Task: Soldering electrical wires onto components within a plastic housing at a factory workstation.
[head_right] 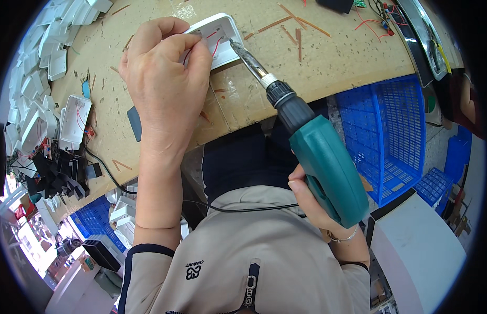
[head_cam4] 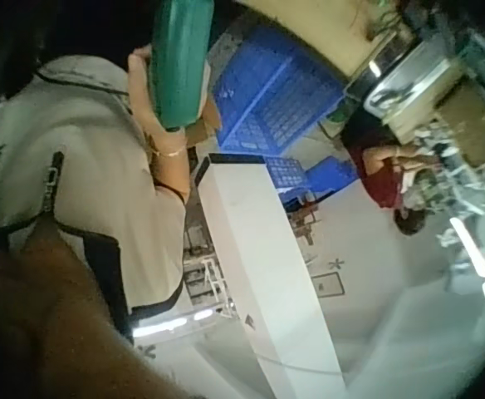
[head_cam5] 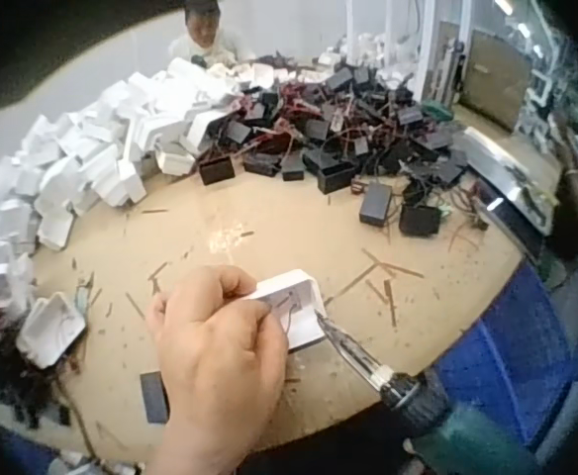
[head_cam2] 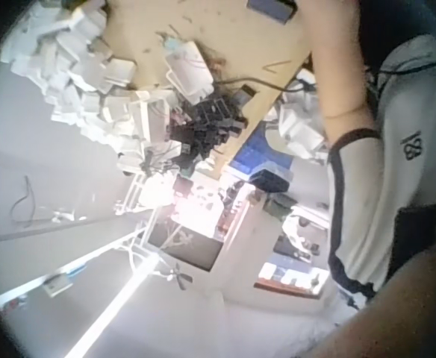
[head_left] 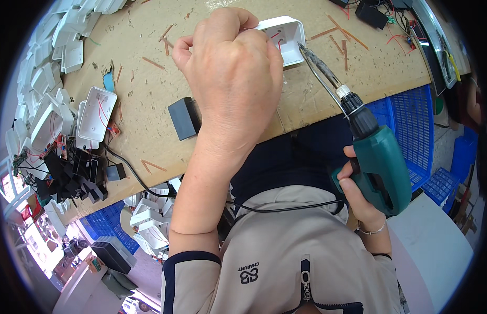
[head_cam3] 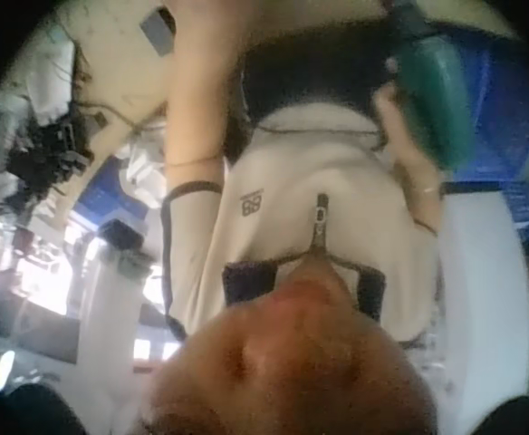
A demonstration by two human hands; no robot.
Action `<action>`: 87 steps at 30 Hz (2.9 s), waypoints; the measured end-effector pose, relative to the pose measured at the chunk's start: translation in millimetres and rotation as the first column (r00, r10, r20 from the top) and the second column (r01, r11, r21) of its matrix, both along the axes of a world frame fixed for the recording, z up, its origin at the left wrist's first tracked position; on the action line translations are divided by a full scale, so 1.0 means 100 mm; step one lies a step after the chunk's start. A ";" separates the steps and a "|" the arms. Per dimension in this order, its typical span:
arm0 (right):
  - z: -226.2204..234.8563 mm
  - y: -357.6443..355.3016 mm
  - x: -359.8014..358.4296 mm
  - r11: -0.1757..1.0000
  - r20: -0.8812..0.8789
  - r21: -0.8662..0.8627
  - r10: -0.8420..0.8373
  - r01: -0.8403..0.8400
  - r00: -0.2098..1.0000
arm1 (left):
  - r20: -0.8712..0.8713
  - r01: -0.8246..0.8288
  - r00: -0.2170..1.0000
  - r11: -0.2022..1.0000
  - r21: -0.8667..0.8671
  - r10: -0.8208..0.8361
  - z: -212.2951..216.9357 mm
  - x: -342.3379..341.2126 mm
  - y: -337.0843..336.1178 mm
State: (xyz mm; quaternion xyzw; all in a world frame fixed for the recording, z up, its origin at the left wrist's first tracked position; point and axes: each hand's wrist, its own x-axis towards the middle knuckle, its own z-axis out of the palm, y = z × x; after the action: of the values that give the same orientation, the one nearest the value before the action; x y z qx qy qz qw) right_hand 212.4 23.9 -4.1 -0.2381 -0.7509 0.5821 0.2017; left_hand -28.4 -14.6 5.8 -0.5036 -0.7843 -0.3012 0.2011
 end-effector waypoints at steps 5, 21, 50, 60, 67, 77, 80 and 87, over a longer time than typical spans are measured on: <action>0.00 0.02 -0.04 1.000 -0.004 -0.015 0.002 -0.002 1.000 | -0.004 -0.007 1.000 1.000 0.015 0.007 -0.01 0.00 0.01; -0.02 0.08 -0.16 0.993 -0.010 -0.115 0.005 -0.007 1.000 | -0.028 -0.039 0.999 0.999 -0.007 0.039 0.02 0.01 0.02; 0.05 0.26 -0.28 0.975 0.028 0.168 -0.153 0.146 0.988 | -0.061 -0.077 0.995 0.996 -0.035 0.074 0.04 0.02 0.03; 0.11 0.26 -0.28 0.963 0.051 0.250 -0.119 0.103 0.992 | -0.062 -0.071 0.996 0.996 -0.050 0.068 0.05 0.02 0.02; 0.16 0.21 -0.33 0.981 0.033 0.135 -0.147 0.141 0.989 | -0.063 -0.070 0.996 0.996 -0.058 0.067 0.03 0.01 0.00; 0.15 0.20 -0.32 0.983 -0.015 0.070 -0.168 0.169 0.986 | -0.044 -0.097 0.995 0.993 -0.066 0.094 -0.01 -0.01 0.00; 0.13 0.25 -0.23 0.993 0.067 0.113 -0.039 0.031 0.997 | -0.041 -0.096 0.995 0.993 -0.068 0.093 0.00 -0.01 0.00; 0.12 0.23 -0.23 0.994 0.074 0.084 -0.071 0.065 0.995 | -0.071 -0.086 0.994 0.995 -0.055 0.082 0.04 0.04 0.02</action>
State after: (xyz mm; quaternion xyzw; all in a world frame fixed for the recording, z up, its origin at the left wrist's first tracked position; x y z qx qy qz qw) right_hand 188.9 46.6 7.9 -0.2776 -0.7725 0.5343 0.2018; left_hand -24.7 -12.9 9.5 -0.4859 -0.8058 -0.2522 0.2257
